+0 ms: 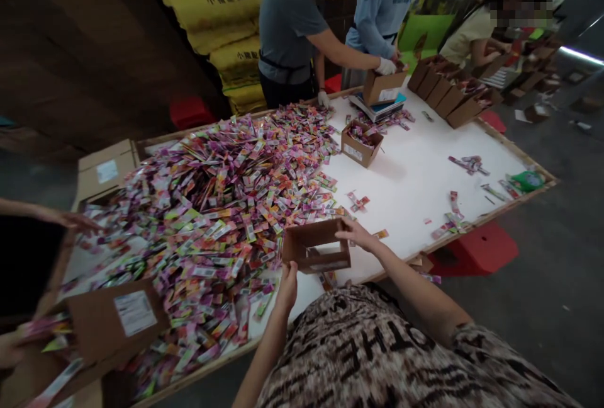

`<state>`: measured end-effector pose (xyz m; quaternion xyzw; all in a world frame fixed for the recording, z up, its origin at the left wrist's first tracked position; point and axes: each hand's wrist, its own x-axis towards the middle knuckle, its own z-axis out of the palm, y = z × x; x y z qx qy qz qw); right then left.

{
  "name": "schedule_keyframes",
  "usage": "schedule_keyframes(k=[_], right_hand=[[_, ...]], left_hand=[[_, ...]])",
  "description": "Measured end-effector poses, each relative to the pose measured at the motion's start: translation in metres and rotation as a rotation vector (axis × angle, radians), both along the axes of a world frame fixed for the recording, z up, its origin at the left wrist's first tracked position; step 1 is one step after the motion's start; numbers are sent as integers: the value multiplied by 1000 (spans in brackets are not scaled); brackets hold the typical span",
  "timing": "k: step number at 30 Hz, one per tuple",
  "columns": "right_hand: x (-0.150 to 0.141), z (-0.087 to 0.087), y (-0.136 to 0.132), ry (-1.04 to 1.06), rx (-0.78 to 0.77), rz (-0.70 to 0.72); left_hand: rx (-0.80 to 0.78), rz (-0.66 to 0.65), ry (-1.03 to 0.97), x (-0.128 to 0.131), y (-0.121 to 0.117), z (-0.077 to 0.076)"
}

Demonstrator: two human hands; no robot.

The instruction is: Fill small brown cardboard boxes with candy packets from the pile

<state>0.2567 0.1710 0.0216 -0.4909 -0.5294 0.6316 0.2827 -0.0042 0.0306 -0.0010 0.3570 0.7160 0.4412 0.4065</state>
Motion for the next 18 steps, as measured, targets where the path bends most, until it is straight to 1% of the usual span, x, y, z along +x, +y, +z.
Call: schedule_keyframes(k=[1, 2, 4, 6, 8, 10, 12, 13, 15, 17, 18], right_hand=[[1, -8, -1, -28, -17, 55], [0, -16, -3, -71, -34, 72], [-4, -35, -12, -168, -40, 14], [-9, -49, -21, -230, 11, -37], [-15, -54, -28, -245, 104, 8], [-22, -48, -30, -252, 196, 95], [-26, -33, -28, -242, 297, 150], [-28, -23, -28, -228, 352, 168], [-28, -3, -29, -208, 477, 212], [-26, 13, -37, -237, 590, 266], [-25, 19, -43, -276, 629, 285]], left_hand=[[28, -3, 13, 8, 3, 4], [71, -11, 44, 14, 4, 8], [172, -66, 148, 18, 0, 13], [221, -194, 243, 15, -13, 12], [180, -345, 264, 7, -32, 6], [113, -456, 250, -2, -50, -4], [97, -483, 226, -8, -60, -13], [113, -470, 209, -9, -61, -16], [148, -393, 162, -6, -56, -18], [155, -268, 86, 3, -48, -18], [156, -197, 45, 8, -44, -16]])
